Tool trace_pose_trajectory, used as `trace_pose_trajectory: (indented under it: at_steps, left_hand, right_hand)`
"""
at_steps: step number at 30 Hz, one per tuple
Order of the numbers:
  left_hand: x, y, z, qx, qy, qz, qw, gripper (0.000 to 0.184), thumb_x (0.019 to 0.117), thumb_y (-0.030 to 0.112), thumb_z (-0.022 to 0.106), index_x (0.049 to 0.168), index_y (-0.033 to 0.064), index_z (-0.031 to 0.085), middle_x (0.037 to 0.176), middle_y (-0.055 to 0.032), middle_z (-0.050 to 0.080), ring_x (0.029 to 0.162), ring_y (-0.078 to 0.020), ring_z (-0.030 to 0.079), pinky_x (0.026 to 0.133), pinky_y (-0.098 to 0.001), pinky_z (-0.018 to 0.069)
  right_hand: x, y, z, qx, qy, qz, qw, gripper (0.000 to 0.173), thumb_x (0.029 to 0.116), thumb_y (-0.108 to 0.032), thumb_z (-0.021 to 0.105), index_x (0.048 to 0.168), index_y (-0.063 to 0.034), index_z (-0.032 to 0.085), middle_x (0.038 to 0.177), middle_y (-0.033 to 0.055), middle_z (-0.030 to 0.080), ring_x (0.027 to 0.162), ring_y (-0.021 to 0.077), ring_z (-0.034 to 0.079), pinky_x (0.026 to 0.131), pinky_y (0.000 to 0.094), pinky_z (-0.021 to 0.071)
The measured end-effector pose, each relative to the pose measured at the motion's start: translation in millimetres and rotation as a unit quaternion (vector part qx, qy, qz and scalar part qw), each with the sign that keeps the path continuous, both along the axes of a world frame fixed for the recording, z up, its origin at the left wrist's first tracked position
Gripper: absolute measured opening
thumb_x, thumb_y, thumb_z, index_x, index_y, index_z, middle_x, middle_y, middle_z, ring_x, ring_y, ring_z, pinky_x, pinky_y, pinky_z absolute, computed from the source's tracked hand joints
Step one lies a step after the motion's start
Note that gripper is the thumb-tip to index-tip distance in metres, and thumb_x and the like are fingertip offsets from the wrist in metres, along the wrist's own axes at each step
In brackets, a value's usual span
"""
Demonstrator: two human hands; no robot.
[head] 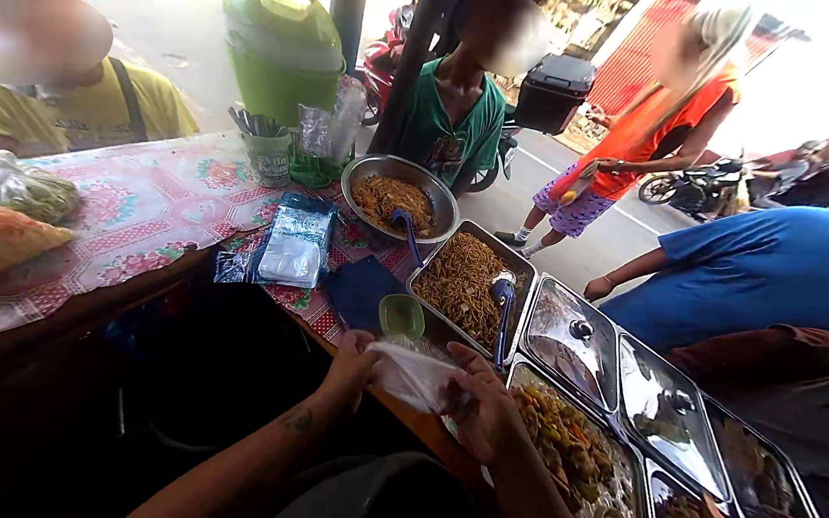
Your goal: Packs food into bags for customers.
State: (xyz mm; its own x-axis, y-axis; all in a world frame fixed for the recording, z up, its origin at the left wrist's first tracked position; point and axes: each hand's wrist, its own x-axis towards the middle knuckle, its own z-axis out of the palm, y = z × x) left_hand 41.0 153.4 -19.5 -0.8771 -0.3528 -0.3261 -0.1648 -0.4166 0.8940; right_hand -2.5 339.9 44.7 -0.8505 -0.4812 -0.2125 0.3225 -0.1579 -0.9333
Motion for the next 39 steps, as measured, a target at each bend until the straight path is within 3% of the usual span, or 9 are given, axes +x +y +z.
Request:
trace_pose_trajectory:
  at_steps: [4, 6, 9, 16, 19, 21, 24, 34, 39]
  left_hand:
    - [23.7, 5.4, 1.6, 0.184, 0.005, -0.001, 0.983, 0.023, 0.1057, 0.005, 0.034, 0.111, 0.0042, 0.056, 0.091, -0.0056, 0.067, 0.08, -0.0151, 0.068, 0.075, -0.0343, 0.058]
    - [39.9, -5.8, -19.6, 0.3, 0.136, -0.164, 0.93, 0.024, 0.0942, 0.021, 0.05, 0.095, 0.0147, 0.072, 0.095, -0.0025, 0.075, 0.09, -0.0146, 0.072, 0.085, -0.0367, 0.0596]
    - [27.5, -12.4, -42.3, 0.283, 0.299, -0.356, 0.839, 0.029, 0.0916, 0.042, 0.069, 0.114, 0.0254, 0.075, 0.109, 0.0088, 0.074, 0.101, -0.0031, 0.068, 0.091, -0.0255, 0.0549]
    - [-17.9, -28.5, -24.6, 0.074, 0.063, -0.125, 0.987, 0.024, 0.111, 0.021, 0.038, 0.123, 0.0085, 0.056, 0.091, 0.001, 0.067, 0.069, -0.0025, 0.061, 0.06, -0.0177, 0.05]
    - [-37.1, -53.4, -33.0, 0.038, 0.115, -0.156, 0.98, 0.026, 0.1073, 0.018, 0.044, 0.125, 0.007, 0.059, 0.11, -0.0015, 0.067, 0.09, -0.0088, 0.066, 0.079, -0.0282, 0.0574]
    - [-55.9, -67.1, -33.5, 0.007, 0.173, -0.248, 0.953, 0.022, 0.1018, 0.028, 0.048, 0.103, 0.0163, 0.066, 0.124, 0.003, 0.06, 0.099, -0.0053, 0.062, 0.082, -0.0258, 0.0552]
    - [-88.9, -81.4, -7.1, -0.028, 0.178, -0.387, 0.904, 0.046, 0.0977, 0.052, 0.05, 0.119, 0.015, 0.068, 0.106, 0.0054, 0.071, 0.087, -0.0023, 0.066, 0.075, -0.0224, 0.0567]
    - [-138.4, -28.5, 33.5, -0.205, 0.155, -0.679, 0.688, 0.031, 0.0914, 0.0, 0.066, 0.122, -0.0047, 0.062, 0.108, -0.0144, 0.066, 0.094, -0.014, 0.062, 0.087, -0.035, 0.052]
    - [-144.5, -37.2, 17.2, -0.099, 0.114, -0.623, 0.768, 0.036, 0.098, 0.022, 0.059, 0.129, 0.0051, 0.052, 0.105, -0.0008, 0.063, 0.092, -0.0024, 0.062, 0.084, -0.0255, 0.0539]
  right_hand:
    - [-12.7, 9.5, -7.6, 0.142, 0.028, 0.062, 0.987, 0.033, 0.108, -0.017, 0.037, 0.131, -0.0014, 0.054, 0.085, -0.0023, 0.065, 0.062, 0.0026, 0.059, 0.057, 0.0199, 0.0526]
    - [-24.5, 4.7, -8.7, 0.198, 0.027, 0.004, 0.98, 0.032, 0.1112, -0.019, 0.035, 0.123, -0.0011, 0.06, 0.089, 0.0001, 0.065, 0.068, 0.0049, 0.061, 0.062, 0.023, 0.0548]
    - [-49.0, -19.6, -14.9, 0.305, 0.063, -0.047, 0.949, 0.025, 0.1104, -0.02, 0.046, 0.111, 0.0009, 0.06, 0.08, 0.0017, 0.059, 0.065, 0.0051, 0.057, 0.062, 0.0231, 0.052]
    - [-109.4, -71.7, -69.1, 0.497, 0.088, 0.002, 0.863, 0.041, 0.094, -0.011, 0.07, 0.129, 0.0069, 0.059, 0.12, 0.0274, 0.064, 0.111, 0.0372, 0.064, 0.097, 0.0529, 0.0507]
    - [-93.4, -58.7, -40.2, 0.453, 0.136, -0.02, 0.881, 0.037, 0.0927, -0.002, 0.065, 0.128, 0.005, 0.06, 0.112, 0.0228, 0.068, 0.1, 0.0297, 0.067, 0.09, 0.0465, 0.0549]
    - [-77.9, -36.6, -15.0, 0.413, 0.185, 0.005, 0.892, 0.033, 0.0892, -0.002, 0.062, 0.122, 0.0041, 0.064, 0.099, 0.0149, 0.071, 0.086, 0.0177, 0.068, 0.078, 0.0372, 0.0576]
    - [-66.3, -14.4, 13.3, 0.427, 0.253, 0.033, 0.868, 0.029, 0.0881, -0.007, 0.06, 0.116, 0.0006, 0.065, 0.092, 0.0081, 0.071, 0.079, 0.0099, 0.066, 0.073, 0.0309, 0.056]
    - [-109.2, 5.4, 30.5, 0.456, 0.206, 0.139, 0.854, 0.03, 0.1052, -0.022, 0.055, 0.11, 0.004, 0.069, 0.094, 0.0112, 0.07, 0.081, 0.0143, 0.067, 0.078, 0.0347, 0.0568]
    - [-189.7, 11.5, -24.8, 0.747, 0.035, -0.033, 0.663, 0.047, 0.0973, -0.029, 0.069, 0.125, 0.009, 0.062, 0.135, 0.0284, 0.057, 0.124, 0.0436, 0.059, 0.101, 0.0613, 0.0482]
